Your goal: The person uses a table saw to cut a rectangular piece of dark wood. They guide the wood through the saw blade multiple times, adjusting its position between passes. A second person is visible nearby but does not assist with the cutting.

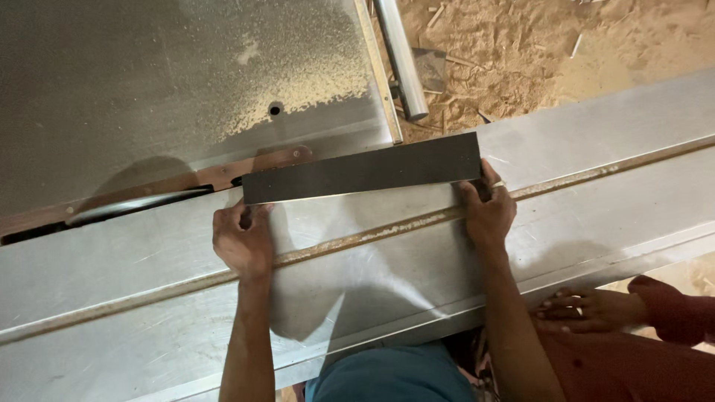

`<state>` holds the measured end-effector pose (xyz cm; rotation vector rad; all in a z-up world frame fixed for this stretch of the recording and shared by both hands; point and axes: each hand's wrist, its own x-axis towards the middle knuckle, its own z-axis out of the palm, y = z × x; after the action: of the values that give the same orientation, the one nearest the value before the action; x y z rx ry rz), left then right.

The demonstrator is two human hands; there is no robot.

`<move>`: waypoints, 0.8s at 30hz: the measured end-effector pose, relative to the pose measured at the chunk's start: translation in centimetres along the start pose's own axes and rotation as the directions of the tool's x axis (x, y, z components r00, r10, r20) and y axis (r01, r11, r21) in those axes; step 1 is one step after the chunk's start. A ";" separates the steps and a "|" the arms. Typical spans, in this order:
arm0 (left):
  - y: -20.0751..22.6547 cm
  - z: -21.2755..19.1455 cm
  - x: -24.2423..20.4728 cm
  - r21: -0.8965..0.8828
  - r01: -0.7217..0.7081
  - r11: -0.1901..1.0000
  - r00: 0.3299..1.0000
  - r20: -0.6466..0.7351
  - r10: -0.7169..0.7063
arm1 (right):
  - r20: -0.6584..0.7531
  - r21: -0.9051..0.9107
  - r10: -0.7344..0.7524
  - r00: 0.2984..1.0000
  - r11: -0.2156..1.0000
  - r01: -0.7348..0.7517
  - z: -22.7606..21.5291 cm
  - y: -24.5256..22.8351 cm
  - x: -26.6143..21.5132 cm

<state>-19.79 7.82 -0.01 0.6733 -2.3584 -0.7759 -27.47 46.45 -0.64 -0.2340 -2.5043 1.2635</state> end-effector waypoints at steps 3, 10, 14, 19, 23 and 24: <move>0.2 0.4 -0.1 0.006 0.043 0.999 0.999 -0.024 -0.042 | 0.010 -0.062 0.105 0.994 0.993 -0.104 0.2 0.4 0.3; 0.4 0.1 0.2 0.029 0.060 0.998 0.998 0.004 -0.060 | -0.019 -0.372 -0.024 1.000 0.928 0.015 0.7 0.2 0.5; -0.6 0.7 -0.4 0.077 0.062 0.995 0.998 0.025 -0.064 | -0.028 -0.192 0.036 0.999 0.981 -0.041 1.4 1.5 0.7; -0.4 1.6 -0.4 -0.013 0.153 0.988 0.986 0.071 -0.151 | 0.042 -0.127 0.035 0.998 0.992 -0.029 -0.2 0.2 0.9; -0.2 0.9 -0.3 -0.036 0.125 0.992 0.992 -0.018 -0.125 | 0.141 -0.173 -0.157 0.978 0.968 0.180 0.4 1.3 1.5; -0.3 0.8 0.1 -0.047 0.091 0.995 0.996 -0.020 -0.092 | 0.150 -0.252 -0.156 0.976 0.949 0.190 -0.1 1.0 0.9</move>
<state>-20.27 7.84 -0.74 0.7706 -2.2960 -0.8544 -28.28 47.35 -1.21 0.0090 -2.7333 0.8992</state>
